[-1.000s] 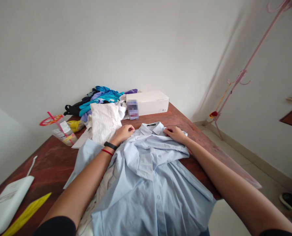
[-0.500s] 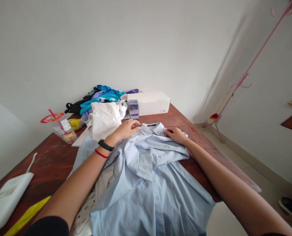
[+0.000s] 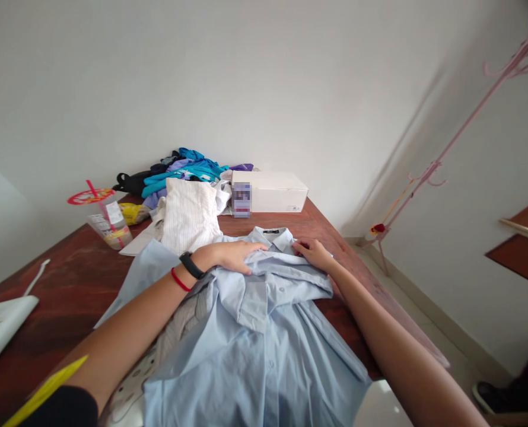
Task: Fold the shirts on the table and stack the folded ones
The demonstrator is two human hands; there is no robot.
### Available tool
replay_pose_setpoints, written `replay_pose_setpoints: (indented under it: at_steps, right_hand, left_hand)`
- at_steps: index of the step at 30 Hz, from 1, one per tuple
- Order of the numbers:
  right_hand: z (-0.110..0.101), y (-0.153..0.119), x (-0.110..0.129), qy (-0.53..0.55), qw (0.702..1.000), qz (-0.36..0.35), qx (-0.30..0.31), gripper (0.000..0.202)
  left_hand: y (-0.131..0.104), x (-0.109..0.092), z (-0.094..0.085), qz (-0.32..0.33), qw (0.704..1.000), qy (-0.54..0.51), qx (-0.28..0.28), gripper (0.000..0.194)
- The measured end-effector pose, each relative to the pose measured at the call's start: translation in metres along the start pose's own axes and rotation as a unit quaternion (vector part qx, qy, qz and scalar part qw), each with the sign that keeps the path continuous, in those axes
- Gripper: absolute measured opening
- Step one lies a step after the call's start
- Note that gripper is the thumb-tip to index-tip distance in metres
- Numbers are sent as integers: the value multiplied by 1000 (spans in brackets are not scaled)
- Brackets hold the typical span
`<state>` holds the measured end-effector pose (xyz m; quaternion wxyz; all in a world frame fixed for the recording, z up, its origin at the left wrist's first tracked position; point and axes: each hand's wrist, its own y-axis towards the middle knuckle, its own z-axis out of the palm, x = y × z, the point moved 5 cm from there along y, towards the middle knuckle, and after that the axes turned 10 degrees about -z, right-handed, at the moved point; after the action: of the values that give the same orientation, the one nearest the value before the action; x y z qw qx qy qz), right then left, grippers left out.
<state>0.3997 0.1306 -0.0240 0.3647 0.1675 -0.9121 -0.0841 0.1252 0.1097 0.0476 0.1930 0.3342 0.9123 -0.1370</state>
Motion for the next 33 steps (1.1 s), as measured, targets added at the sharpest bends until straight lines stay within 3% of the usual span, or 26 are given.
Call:
replay_pose_setpoints:
  at_steps: [3, 4, 9, 13, 16, 20, 22, 25, 29, 33]
  right_hand:
    - [0, 0, 0, 7, 1000, -7, 5, 37]
    - [0, 0, 0, 6, 1000, -11, 5, 37]
    - [-4, -2, 5, -5, 1000, -21, -9, 38]
    - [-3, -2, 5, -9, 1000, -11, -14, 39]
    - [-3, -1, 4, 7, 1000, -15, -21, 41]
    - [-2, 0, 4, 42, 998, -25, -24, 44]
    - [-3, -1, 3, 57, 998, -24, -26, 44]
    - [-5, -2, 1, 70, 997, -12, -33, 45]
    - [-9, -3, -5, 74, 996, 2, -40, 48]
    - [-14, -3, -14, 46, 998, 6, -43, 50]
  left_hand:
    - [-5, -10, -6, 20, 999, -11, 39, 77]
    - [-7, -15, -11, 28, 999, -21, 25, 73]
    - [-22, -41, -44, 72, 988, -22, -132, 56]
    - [-40, -52, -67, 27, 964, 54, -259, 50]
    - [-53, -61, -75, 19, 939, 121, -322, 50]
    - [-69, -89, -72, 73, 895, 193, -396, 46]
    - [-75, -103, -64, 94, 889, 223, -388, 43]
    - [-81, -107, -48, 78, 913, 249, -315, 38]
    - [-84, -76, -26, -43, 951, 244, -185, 32]
    - [-79, -58, -16, -82, 959, 232, -139, 28]
